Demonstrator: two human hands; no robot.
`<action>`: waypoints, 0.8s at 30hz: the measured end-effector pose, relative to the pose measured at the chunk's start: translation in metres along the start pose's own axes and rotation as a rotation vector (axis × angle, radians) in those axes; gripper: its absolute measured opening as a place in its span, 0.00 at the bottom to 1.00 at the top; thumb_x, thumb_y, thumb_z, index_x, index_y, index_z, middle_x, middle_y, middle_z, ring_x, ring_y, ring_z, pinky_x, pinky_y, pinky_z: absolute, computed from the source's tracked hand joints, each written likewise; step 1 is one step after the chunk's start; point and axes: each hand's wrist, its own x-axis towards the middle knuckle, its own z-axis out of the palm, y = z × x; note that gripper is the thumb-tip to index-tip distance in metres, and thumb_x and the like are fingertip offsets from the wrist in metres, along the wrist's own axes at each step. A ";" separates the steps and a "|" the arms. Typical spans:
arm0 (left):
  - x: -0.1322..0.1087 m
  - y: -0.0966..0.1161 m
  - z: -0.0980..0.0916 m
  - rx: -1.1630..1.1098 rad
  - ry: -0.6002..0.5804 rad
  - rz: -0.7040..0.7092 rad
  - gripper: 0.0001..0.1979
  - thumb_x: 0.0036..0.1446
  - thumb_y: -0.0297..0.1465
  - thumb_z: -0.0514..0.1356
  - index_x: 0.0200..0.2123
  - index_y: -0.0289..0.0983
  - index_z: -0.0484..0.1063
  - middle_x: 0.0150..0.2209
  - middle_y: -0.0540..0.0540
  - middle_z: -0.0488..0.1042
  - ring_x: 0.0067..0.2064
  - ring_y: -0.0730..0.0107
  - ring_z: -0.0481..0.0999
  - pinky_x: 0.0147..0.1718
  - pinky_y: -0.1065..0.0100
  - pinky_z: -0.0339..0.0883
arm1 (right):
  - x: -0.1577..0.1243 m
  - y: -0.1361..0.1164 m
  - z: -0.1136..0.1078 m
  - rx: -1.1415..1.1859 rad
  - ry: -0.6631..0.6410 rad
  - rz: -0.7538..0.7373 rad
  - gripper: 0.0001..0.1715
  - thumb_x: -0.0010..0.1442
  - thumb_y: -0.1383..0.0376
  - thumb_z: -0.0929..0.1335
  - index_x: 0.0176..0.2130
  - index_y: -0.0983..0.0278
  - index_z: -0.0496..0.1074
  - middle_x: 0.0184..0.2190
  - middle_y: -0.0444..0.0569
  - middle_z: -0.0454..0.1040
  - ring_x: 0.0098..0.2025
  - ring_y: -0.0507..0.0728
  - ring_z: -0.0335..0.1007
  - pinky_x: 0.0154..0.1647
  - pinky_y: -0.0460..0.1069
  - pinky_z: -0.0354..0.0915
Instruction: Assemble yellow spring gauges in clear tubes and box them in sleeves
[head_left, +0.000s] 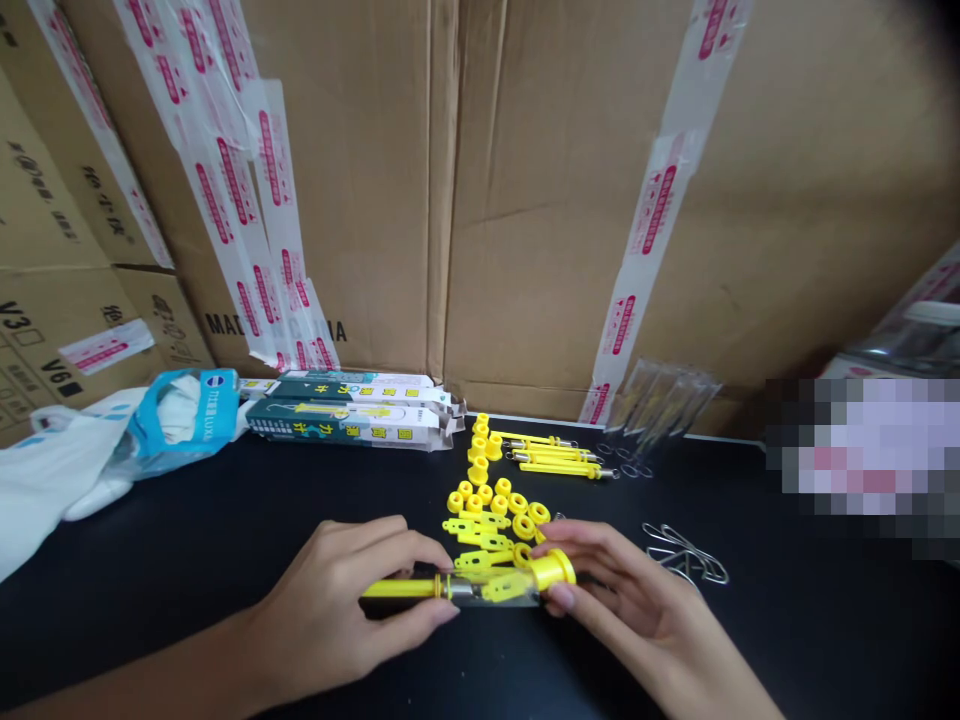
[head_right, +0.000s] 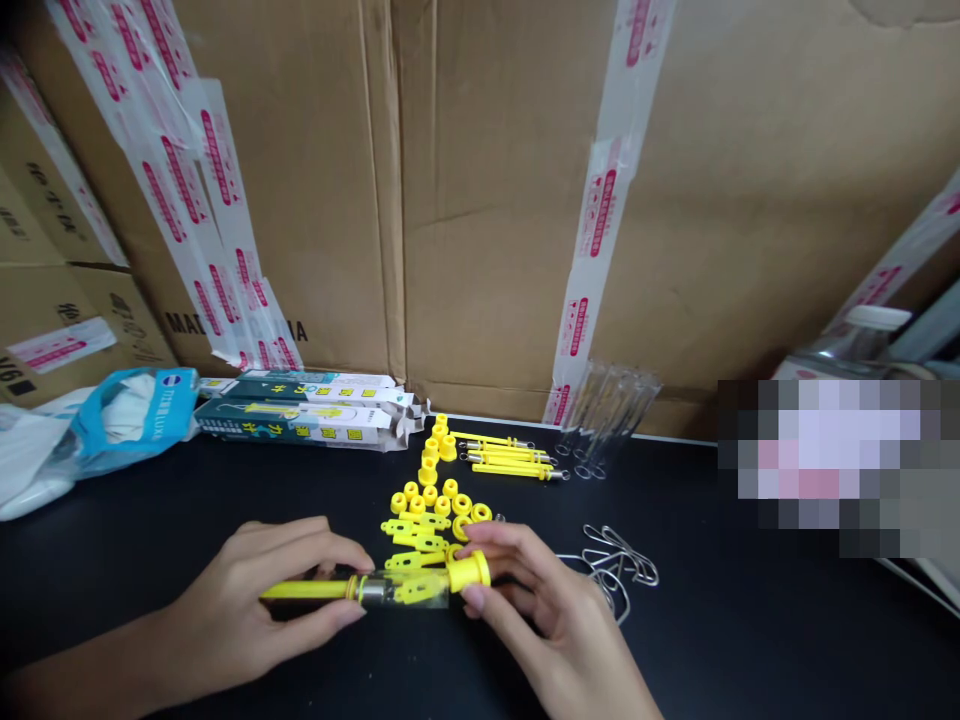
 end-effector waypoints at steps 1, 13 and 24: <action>0.001 -0.001 0.000 -0.012 -0.008 -0.006 0.06 0.60 0.33 0.64 0.42 0.44 0.76 0.29 0.55 0.74 0.27 0.75 0.75 0.29 0.73 0.63 | 0.001 -0.001 0.001 0.010 0.016 0.011 0.13 0.61 0.60 0.73 0.47 0.56 0.76 0.43 0.48 0.82 0.46 0.59 0.80 0.43 0.49 0.78; 0.001 0.001 0.000 -0.067 -0.049 -0.075 0.06 0.58 0.29 0.65 0.40 0.43 0.76 0.29 0.54 0.73 0.29 0.73 0.73 0.31 0.71 0.63 | -0.001 -0.007 0.010 0.065 0.065 0.105 0.17 0.48 0.58 0.80 0.38 0.59 0.80 0.37 0.47 0.84 0.39 0.58 0.82 0.42 0.48 0.78; 0.000 0.001 0.002 -0.134 -0.087 -0.178 0.06 0.59 0.30 0.64 0.41 0.44 0.77 0.32 0.56 0.80 0.27 0.74 0.76 0.30 0.72 0.65 | 0.000 -0.001 0.009 0.091 0.047 0.167 0.15 0.50 0.56 0.79 0.37 0.59 0.80 0.32 0.47 0.83 0.30 0.54 0.78 0.32 0.44 0.75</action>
